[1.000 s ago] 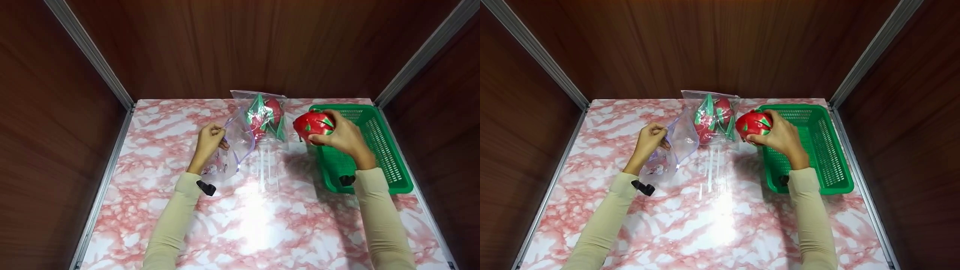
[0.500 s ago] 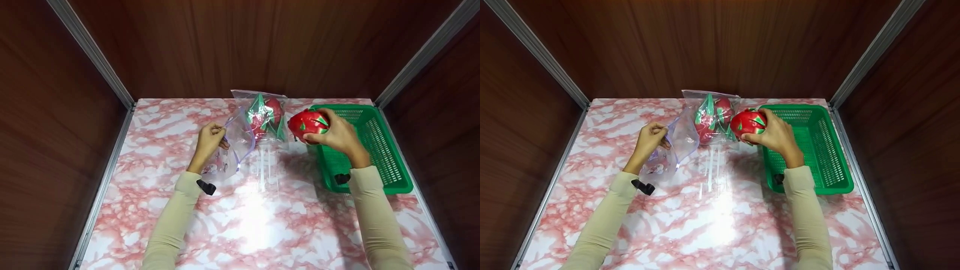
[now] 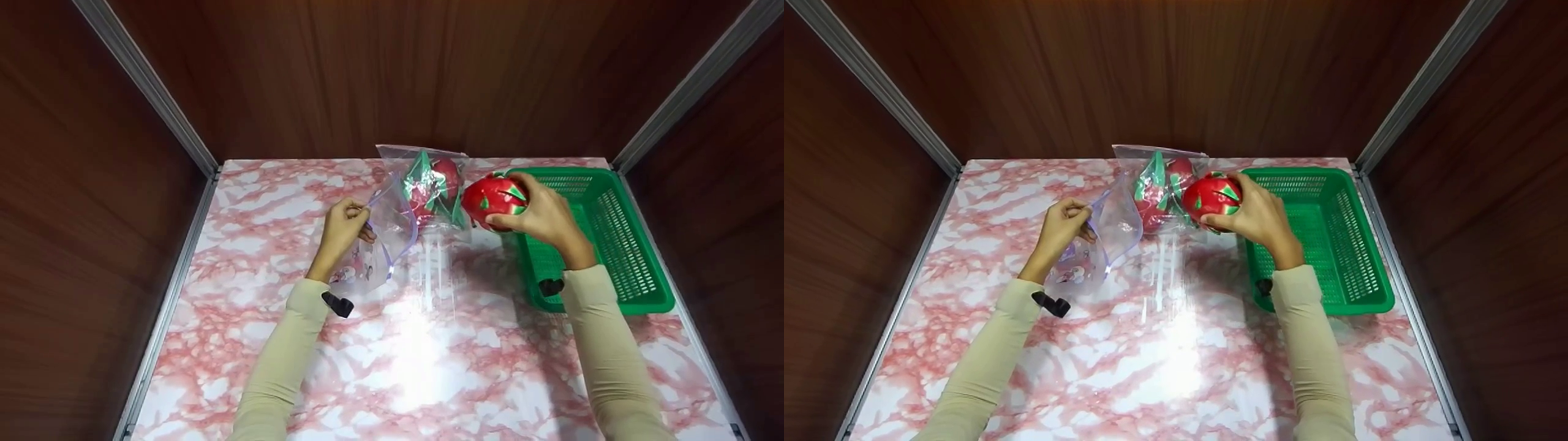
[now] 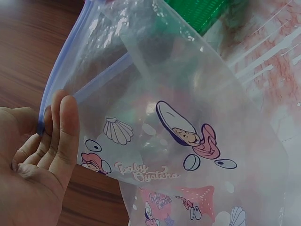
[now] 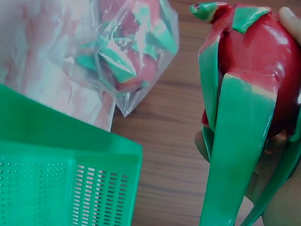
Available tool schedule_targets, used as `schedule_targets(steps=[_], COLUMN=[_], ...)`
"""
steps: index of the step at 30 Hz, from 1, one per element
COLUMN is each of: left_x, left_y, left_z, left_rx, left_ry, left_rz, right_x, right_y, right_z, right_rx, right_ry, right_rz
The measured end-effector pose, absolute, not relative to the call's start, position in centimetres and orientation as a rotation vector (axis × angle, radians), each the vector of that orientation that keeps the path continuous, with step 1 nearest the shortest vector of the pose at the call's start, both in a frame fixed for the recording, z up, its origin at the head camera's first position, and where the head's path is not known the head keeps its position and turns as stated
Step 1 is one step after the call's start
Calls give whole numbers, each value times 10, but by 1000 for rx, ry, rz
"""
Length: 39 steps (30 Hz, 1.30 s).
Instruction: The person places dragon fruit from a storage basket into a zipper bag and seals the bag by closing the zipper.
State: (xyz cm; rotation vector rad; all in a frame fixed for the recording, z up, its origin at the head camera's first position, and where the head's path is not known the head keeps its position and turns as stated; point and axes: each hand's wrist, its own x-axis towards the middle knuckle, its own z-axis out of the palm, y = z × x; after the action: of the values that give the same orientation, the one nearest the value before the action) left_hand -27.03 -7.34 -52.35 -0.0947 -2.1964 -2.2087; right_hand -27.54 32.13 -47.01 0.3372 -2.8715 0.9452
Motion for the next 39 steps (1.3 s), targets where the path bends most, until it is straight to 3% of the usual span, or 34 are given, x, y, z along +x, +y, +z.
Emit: schedule_targets(steps=[39], left_x=[-274], left_y=[-61], left_z=[-525], left_rx=[-76], left_ry=[-2217], left_rz=[-2202], right_x=[-282], right_y=[269], right_z=[-473], right_rx=[417], right_ry=[-2880], right_rz=[981])
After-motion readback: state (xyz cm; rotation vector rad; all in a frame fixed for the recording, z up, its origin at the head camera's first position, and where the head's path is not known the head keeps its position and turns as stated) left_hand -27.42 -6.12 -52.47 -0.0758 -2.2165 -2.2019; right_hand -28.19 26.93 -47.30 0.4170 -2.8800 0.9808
